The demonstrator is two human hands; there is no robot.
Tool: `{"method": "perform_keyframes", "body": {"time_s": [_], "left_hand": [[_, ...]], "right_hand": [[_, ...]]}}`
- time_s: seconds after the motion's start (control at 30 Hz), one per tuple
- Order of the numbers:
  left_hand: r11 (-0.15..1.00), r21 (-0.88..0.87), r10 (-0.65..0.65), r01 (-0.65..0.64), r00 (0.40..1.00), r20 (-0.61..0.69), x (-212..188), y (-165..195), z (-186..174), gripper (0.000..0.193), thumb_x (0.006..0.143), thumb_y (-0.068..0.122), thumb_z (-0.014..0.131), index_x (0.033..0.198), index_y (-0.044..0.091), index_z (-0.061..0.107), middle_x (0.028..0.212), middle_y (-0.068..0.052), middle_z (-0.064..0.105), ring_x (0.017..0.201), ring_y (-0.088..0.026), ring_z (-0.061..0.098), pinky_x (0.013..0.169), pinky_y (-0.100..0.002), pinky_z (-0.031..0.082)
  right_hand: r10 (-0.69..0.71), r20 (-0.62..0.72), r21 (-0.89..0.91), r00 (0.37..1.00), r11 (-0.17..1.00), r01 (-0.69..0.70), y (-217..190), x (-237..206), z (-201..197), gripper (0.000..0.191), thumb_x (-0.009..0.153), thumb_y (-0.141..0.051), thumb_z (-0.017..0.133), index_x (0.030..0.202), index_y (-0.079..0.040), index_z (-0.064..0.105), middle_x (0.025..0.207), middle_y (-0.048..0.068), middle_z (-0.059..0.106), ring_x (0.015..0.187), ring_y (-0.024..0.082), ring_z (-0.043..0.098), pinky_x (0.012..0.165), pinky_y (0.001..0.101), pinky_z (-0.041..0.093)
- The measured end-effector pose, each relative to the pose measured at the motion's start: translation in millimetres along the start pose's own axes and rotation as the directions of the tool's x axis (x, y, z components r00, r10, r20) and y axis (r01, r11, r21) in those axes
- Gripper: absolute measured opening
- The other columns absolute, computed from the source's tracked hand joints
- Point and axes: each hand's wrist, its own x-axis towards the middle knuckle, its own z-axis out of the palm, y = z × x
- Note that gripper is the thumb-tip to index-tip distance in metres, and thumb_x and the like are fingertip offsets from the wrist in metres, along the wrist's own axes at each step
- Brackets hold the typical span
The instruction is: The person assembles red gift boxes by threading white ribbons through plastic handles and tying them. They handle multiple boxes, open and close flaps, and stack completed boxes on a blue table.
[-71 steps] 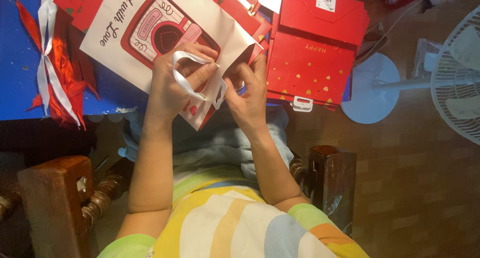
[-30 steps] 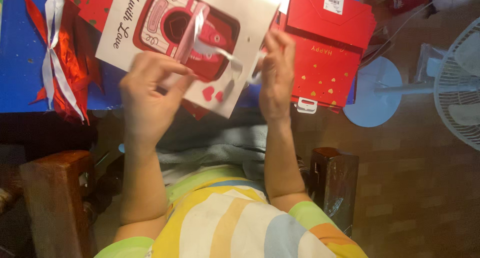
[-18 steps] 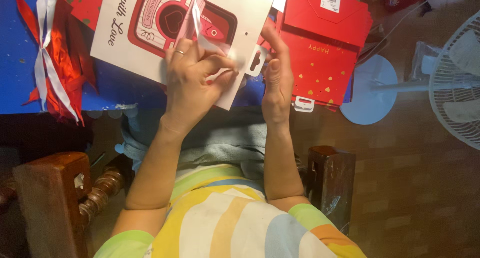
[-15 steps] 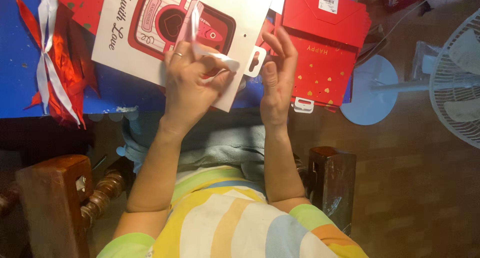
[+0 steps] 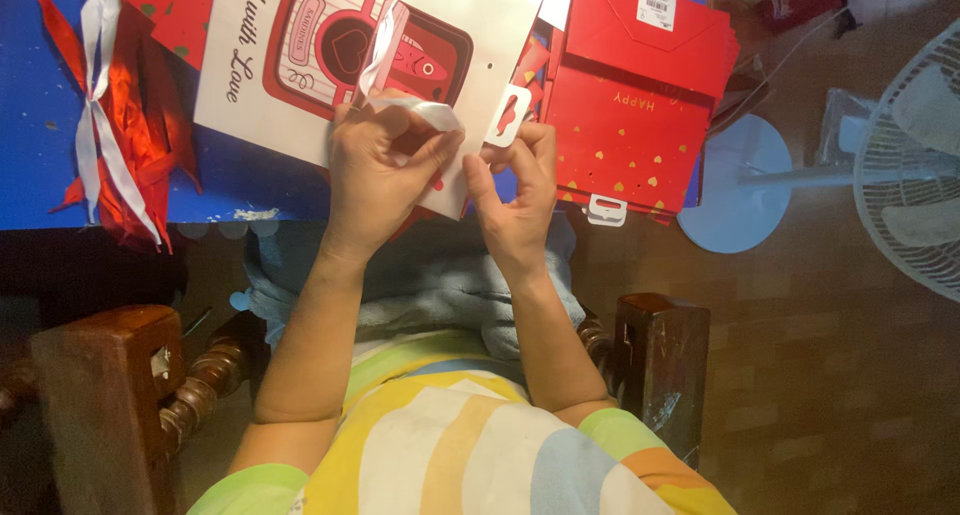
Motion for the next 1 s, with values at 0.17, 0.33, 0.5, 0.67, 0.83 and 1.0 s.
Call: {"method": "perform_keyframes", "body": {"time_s": [0.17, 0.33, 0.5, 0.67, 0.83, 1.0], "left_hand": [[0.963, -0.256, -0.074, 0.080, 0.997, 0.035, -1, 1, -2, 0.009, 0.094, 0.001, 0.083, 0.099, -0.001, 0.075, 0.092, -0.006, 0.072, 0.080, -0.013, 0.069, 0.072, -0.028, 0.056], [0.884, -0.426, -0.175, 0.193, 0.981, 0.080, -5, 3, -1, 0.008, 0.096, 0.001, 0.079, 0.102, -0.001, 0.074, 0.093, -0.005, 0.071, 0.076, -0.010, 0.070, 0.067, -0.025, 0.058], [0.846, -0.491, -0.195, 0.208, 0.978, 0.078, -8, -2, -2, 0.009, 0.100, 0.001, 0.075, 0.108, 0.000, 0.071, 0.100, -0.007, 0.077, 0.086, -0.010, 0.073, 0.073, -0.024, 0.059], [0.847, -0.515, -0.136, 0.133, 0.990, 0.032, -12, -12, -4, 0.011, 0.103, 0.001, 0.075, 0.112, -0.002, 0.070, 0.103, -0.010, 0.076, 0.096, -0.013, 0.073, 0.088, -0.028, 0.060], [0.689, -0.705, -0.215, 0.167, 0.976, 0.022, -15, -23, -4, 0.010, 0.104, 0.006, 0.073, 0.111, 0.002, 0.068, 0.101, -0.008, 0.076, 0.095, -0.015, 0.074, 0.091, -0.033, 0.063], [0.679, -0.713, -0.252, 0.174, 0.968, -0.004, -13, -30, -8, 0.016, 0.104, 0.012, 0.075, 0.115, 0.002, 0.069, 0.096, -0.007, 0.075, 0.089, -0.013, 0.071, 0.089, -0.029, 0.059]], "right_hand": [[0.007, 0.028, 0.078, 1.000, 0.997, -0.009, -1, 3, 0, 0.019, 0.099, -0.005, 0.068, 0.118, -0.003, 0.070, 0.116, 0.003, 0.050, 0.103, 0.013, 0.052, 0.096, 0.0279, 0.046], [0.000, 0.041, 0.110, 0.999, 0.994, -0.004, 2, 3, -2, 0.026, 0.098, -0.002, 0.066, 0.124, -0.002, 0.067, 0.118, 0.003, 0.050, 0.107, 0.013, 0.052, 0.097, 0.0276, 0.047], [-0.016, 0.042, 0.116, 0.999, 0.993, 0.011, 4, 4, -3, 0.028, 0.100, 0.000, 0.066, 0.128, 0.000, 0.066, 0.117, 0.003, 0.050, 0.102, 0.011, 0.052, 0.099, 0.0275, 0.046], [0.029, 0.064, 0.159, 0.998, 0.986, -0.039, 3, 2, -4, 0.028, 0.098, 0.000, 0.064, 0.126, -0.001, 0.066, 0.118, 0.003, 0.048, 0.104, 0.011, 0.054, 0.093, 0.0267, 0.049], [0.004, 0.068, 0.161, 0.998, 0.987, -0.015, 0, 2, -1, 0.030, 0.099, 0.001, 0.063, 0.128, -0.001, 0.065, 0.120, 0.003, 0.048, 0.108, 0.011, 0.053, 0.097, 0.0270, 0.049], [-0.032, 0.052, 0.126, 0.998, 0.992, 0.025, 0, 1, -1, 0.034, 0.098, 0.002, 0.063, 0.131, 0.000, 0.064, 0.120, 0.003, 0.049, 0.109, 0.012, 0.054, 0.100, 0.0279, 0.047]]}}
